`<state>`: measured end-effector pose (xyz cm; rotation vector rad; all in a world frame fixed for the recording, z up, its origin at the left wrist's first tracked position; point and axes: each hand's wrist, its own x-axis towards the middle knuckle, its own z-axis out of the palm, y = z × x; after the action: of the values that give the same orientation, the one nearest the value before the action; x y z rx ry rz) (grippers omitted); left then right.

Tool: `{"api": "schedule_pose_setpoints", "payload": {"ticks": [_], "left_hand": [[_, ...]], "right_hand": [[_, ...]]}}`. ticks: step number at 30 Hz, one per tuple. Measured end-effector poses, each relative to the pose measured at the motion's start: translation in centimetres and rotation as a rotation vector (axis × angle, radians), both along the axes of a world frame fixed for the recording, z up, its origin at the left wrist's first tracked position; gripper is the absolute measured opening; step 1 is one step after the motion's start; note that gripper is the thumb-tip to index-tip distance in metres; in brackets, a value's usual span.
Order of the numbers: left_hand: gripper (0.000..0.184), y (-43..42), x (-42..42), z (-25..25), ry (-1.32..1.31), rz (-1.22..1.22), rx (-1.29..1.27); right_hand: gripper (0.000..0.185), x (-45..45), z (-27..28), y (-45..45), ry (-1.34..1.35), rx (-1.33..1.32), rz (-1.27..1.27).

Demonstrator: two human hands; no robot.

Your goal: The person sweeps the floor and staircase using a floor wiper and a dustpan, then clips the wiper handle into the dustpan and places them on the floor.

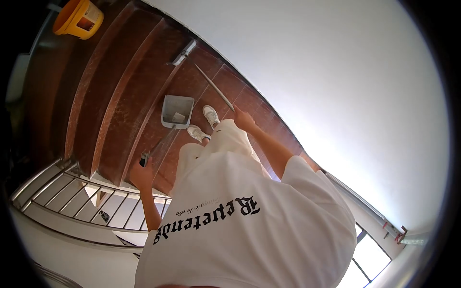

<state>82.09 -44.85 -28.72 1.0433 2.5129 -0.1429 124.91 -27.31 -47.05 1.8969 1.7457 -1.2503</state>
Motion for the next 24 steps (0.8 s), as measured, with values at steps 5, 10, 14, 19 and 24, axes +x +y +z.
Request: {"api": "schedule_pose_setpoints", "payload": {"ticks": [5, 10, 14, 19, 24], "left_hand": [[0.049, -1.2, -0.4, -1.1, 0.064, -0.069, 0.037], [0.050, -1.9, -0.2, -1.1, 0.067, -0.089, 0.075], [0.051, -2.4, 0.0, -1.3, 0.026, -0.066, 0.073], [0.052, -2.4, 0.6, -0.3, -0.004, -0.033, 0.019], [0.049, -3.1, 0.7, -0.8, -0.019, -0.008, 0.043]], "right_hand": [[0.051, 2.8, 1.0, -3.2, -0.030, 0.086, 0.022], [0.048, 4.5, 1.0, -5.7, 0.043, 0.151, -0.030], [0.047, 5.3, 0.6, -6.8, 0.046, 0.228, 0.017], [0.040, 5.1, 5.5, -6.4, -0.169, 0.094, 0.008], [0.031, 7.1, 11.0, -4.6, -0.337, 0.150, 0.107]]}}
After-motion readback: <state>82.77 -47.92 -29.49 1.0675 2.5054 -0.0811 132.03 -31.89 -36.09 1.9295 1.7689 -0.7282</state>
